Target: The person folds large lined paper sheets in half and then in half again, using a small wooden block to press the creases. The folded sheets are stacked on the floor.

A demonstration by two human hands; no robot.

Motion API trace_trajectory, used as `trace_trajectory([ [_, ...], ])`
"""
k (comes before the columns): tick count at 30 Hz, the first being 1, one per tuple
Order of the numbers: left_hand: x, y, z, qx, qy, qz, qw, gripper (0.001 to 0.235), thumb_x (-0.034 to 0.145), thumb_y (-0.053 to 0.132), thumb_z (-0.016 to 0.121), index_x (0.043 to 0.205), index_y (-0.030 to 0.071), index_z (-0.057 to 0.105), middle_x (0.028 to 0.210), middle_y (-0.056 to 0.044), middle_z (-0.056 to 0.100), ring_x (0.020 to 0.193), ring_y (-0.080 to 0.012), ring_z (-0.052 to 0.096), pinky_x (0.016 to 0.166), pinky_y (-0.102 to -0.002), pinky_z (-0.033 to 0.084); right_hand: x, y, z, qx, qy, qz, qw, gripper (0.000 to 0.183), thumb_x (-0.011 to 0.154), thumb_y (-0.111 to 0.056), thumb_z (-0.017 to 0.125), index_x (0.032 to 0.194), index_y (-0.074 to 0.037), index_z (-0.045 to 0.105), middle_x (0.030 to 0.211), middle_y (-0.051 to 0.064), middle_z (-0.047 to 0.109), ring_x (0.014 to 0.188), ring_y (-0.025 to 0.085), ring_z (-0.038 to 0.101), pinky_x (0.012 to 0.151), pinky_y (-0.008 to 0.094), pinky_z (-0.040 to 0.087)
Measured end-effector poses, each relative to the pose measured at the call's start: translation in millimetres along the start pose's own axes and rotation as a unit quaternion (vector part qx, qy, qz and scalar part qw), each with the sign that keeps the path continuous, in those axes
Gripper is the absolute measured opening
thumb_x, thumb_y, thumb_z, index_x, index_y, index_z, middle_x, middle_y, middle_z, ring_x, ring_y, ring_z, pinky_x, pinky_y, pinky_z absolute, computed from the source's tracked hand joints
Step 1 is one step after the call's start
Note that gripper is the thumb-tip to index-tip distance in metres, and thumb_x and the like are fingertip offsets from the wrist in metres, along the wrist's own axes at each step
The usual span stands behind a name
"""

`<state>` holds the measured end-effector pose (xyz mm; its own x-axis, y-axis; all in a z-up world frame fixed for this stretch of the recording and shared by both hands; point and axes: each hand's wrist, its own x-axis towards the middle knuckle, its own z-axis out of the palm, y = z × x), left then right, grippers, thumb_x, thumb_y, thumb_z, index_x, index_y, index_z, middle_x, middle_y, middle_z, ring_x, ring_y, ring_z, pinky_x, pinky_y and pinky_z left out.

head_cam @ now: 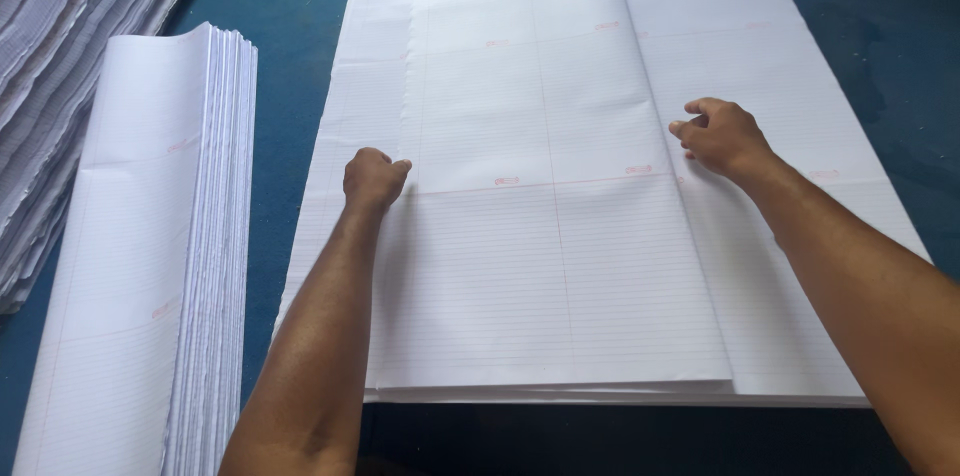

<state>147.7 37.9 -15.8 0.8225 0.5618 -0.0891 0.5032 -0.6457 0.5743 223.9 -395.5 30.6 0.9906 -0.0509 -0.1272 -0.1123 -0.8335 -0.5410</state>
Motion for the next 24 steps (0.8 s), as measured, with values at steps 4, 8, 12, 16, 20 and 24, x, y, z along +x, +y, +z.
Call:
trace_trajectory([
  [4,-8,18,-7,-0.045,-0.020,-0.089,0.995,0.033,0.092,0.029,0.072,0.111,0.002,0.070,0.098,-0.017,0.075,0.073,-0.0265,0.076,0.067,-0.037,0.062,13,-5,10,0.076,-0.017,0.018,0.997,0.055,0.099,-0.027,0.061,0.146,-0.001,0.048,0.118,0.020,0.070,0.095,0.025,0.072,0.084,0.037,0.061],
  [8,-4,24,-7,-0.041,0.003,-0.121,0.992,0.024,0.090,0.028,0.074,0.104,0.008,0.074,0.093,-0.013,0.077,0.071,-0.0254,0.076,0.067,-0.035,0.062,31,-11,23,0.024,-0.006,-0.003,1.000,0.052,0.102,-0.031,0.062,0.144,-0.003,0.051,0.121,0.018,0.065,0.091,0.023,0.068,0.075,0.035,0.056],
  [12,8,17,4,0.001,0.059,-0.088,0.994,0.016,0.079,0.025,0.083,0.090,0.014,0.080,0.096,-0.009,0.077,0.086,-0.0243,0.072,0.080,-0.038,0.059,33,-13,28,0.046,-0.036,0.035,0.998,0.059,0.093,-0.029,0.070,0.143,-0.004,0.050,0.115,0.016,0.067,0.081,0.024,0.068,0.063,0.035,0.056],
  [16,19,11,13,0.014,0.036,-0.099,0.994,0.013,0.081,0.022,0.081,0.089,0.012,0.079,0.096,-0.010,0.077,0.090,-0.0255,0.075,0.084,-0.039,0.060,29,-13,25,0.126,-0.047,0.022,0.991,0.050,0.089,-0.020,0.071,0.133,0.000,0.060,0.110,0.021,0.071,0.081,0.026,0.069,0.061,0.036,0.054],
  [20,19,20,21,0.030,0.015,-0.078,0.996,0.012,0.085,0.019,0.075,0.090,0.008,0.079,0.095,-0.014,0.078,0.089,-0.0268,0.077,0.083,-0.039,0.062,37,0,12,0.174,-0.070,0.008,0.982,0.045,0.087,-0.013,0.068,0.128,0.005,0.063,0.105,0.025,0.071,0.083,0.027,0.070,0.072,0.035,0.056],
  [24,7,31,31,0.013,0.001,-0.072,0.997,0.014,0.082,0.021,0.077,0.089,0.009,0.078,0.096,-0.013,0.077,0.090,-0.0274,0.075,0.082,-0.040,0.061,38,18,5,0.234,-0.077,0.018,0.969,0.045,0.085,-0.009,0.064,0.126,0.008,0.059,0.102,0.025,0.069,0.087,0.026,0.071,0.083,0.036,0.059],
])
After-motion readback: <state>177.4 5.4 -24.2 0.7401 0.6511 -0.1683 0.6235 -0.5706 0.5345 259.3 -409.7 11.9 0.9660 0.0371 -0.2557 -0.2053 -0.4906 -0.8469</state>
